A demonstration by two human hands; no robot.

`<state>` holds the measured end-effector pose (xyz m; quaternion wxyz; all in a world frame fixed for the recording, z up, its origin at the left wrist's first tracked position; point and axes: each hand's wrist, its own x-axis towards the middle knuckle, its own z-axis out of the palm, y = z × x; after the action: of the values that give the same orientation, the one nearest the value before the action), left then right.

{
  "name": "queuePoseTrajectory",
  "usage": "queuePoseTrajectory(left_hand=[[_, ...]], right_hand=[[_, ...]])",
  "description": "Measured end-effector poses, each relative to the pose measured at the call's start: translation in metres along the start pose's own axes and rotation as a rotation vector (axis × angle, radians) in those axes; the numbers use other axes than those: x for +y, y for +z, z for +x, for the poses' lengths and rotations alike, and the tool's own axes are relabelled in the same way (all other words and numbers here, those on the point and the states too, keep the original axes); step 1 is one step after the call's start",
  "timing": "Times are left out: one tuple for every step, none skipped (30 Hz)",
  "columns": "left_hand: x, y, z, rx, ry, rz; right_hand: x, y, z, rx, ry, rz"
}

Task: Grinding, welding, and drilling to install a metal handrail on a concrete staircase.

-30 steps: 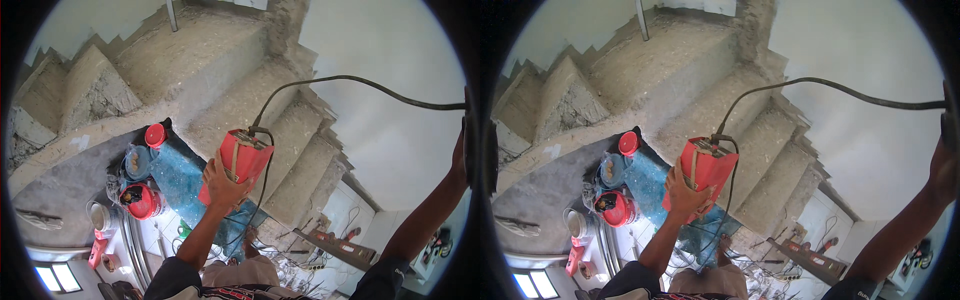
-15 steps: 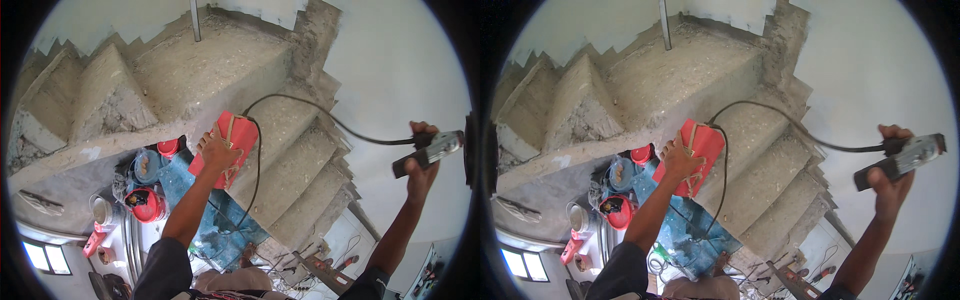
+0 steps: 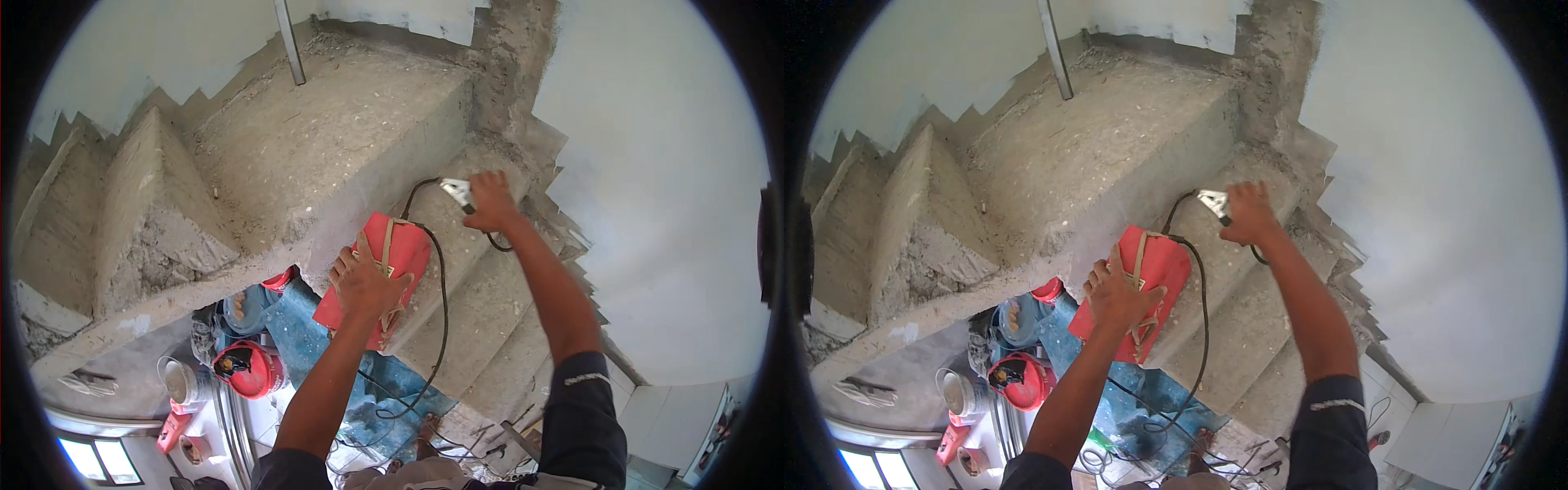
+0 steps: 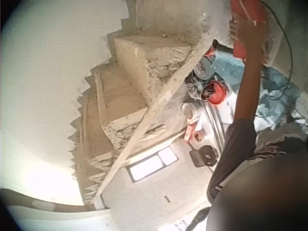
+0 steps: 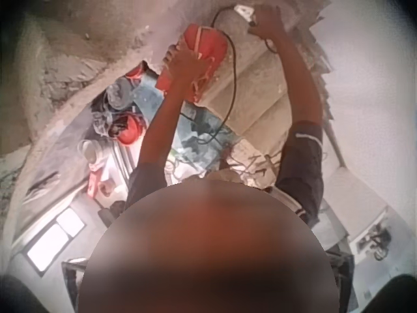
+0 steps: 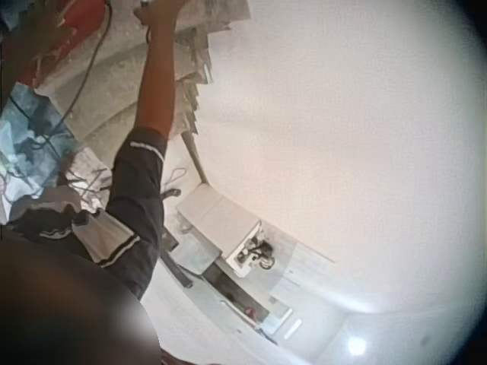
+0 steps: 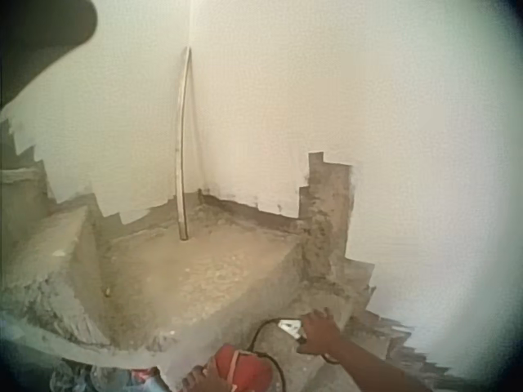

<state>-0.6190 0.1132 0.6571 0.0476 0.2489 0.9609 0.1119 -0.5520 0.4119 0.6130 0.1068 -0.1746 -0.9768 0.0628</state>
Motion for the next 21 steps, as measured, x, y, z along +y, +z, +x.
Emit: queuePoseTrajectory(left_hand=[[0.004,0.003,0.003,-0.004,0.011,0.003],[0.005,0.005,0.004,0.001,0.016,-0.003],[0.007,0.006,0.005,0.006,0.027,-0.015],[0.009,0.006,0.006,-0.001,0.037,-0.011],[0.007,0.003,0.007,-0.007,0.025,-0.014],[0.002,0.001,0.005,-0.017,0.005,-0.017],[-0.005,-0.002,0.002,-0.025,-0.001,-0.013],[-0.012,-0.007,0.002,-0.010,-0.019,-0.008],[-0.015,-0.010,0.001,-0.002,-0.021,-0.010],[-0.011,-0.002,0.004,-0.033,0.002,-0.004],[-0.006,0.002,0.003,-0.030,0.020,-0.027],[-0.002,0.005,0.001,-0.024,0.032,-0.047],[-0.002,0.006,-0.001,-0.046,0.057,-0.049],[0.002,0.006,-0.003,0.004,0.069,-0.026],[0.002,0.009,-0.003,0.056,0.076,0.001],[-0.011,0.016,-0.002,0.086,0.080,0.017],[-0.002,0.024,-0.002,0.095,0.121,-0.006],[0.010,0.025,-0.005,0.148,0.162,-0.022],[0.007,0.027,-0.008,0.204,0.196,-0.012],[-0.002,0.037,-0.001,0.299,0.281,-0.164],[-0.039,0.020,0.009,0.469,0.356,-0.200]], right_hand=[[0.001,0.024,0.010,0.013,-0.050,-0.094],[-0.005,0.048,0.017,0.012,-0.040,-0.088],[-0.009,0.068,0.020,0.216,-0.039,-0.048],[-0.018,0.080,0.021,0.419,-0.041,-0.008],[-0.037,0.086,0.017,0.417,-0.034,-0.003],[-0.064,0.092,0.001,0.570,0.089,0.322],[-0.091,0.095,-0.023,0.714,0.215,0.646],[-0.120,0.102,-0.059,0.809,0.259,0.620],[-0.139,0.118,-0.105,0.773,0.351,0.659],[-0.152,0.143,-0.161,0.738,0.445,0.778],[-0.164,0.169,-0.225,0.650,0.546,0.783],[-0.180,0.192,-0.296,0.520,0.617,0.820],[-0.200,0.210,-0.367,0.272,0.766,0.847],[-0.205,0.235,-0.442,-0.189,0.657,0.540],[-0.222,0.252,-0.516,-0.329,0.507,0.414],[-0.246,0.234,-0.572,-0.469,0.845,0.752],[-0.249,0.246,-0.663,-0.415,0.793,0.796],[-0.253,0.263,-0.751,-0.668,0.965,0.673],[-0.260,0.256,-0.808,-0.759,0.885,0.676],[-0.246,0.277,-0.909,-1.065,0.835,0.535],[-0.261,0.262,-0.901,-1.067,1.166,0.605]])
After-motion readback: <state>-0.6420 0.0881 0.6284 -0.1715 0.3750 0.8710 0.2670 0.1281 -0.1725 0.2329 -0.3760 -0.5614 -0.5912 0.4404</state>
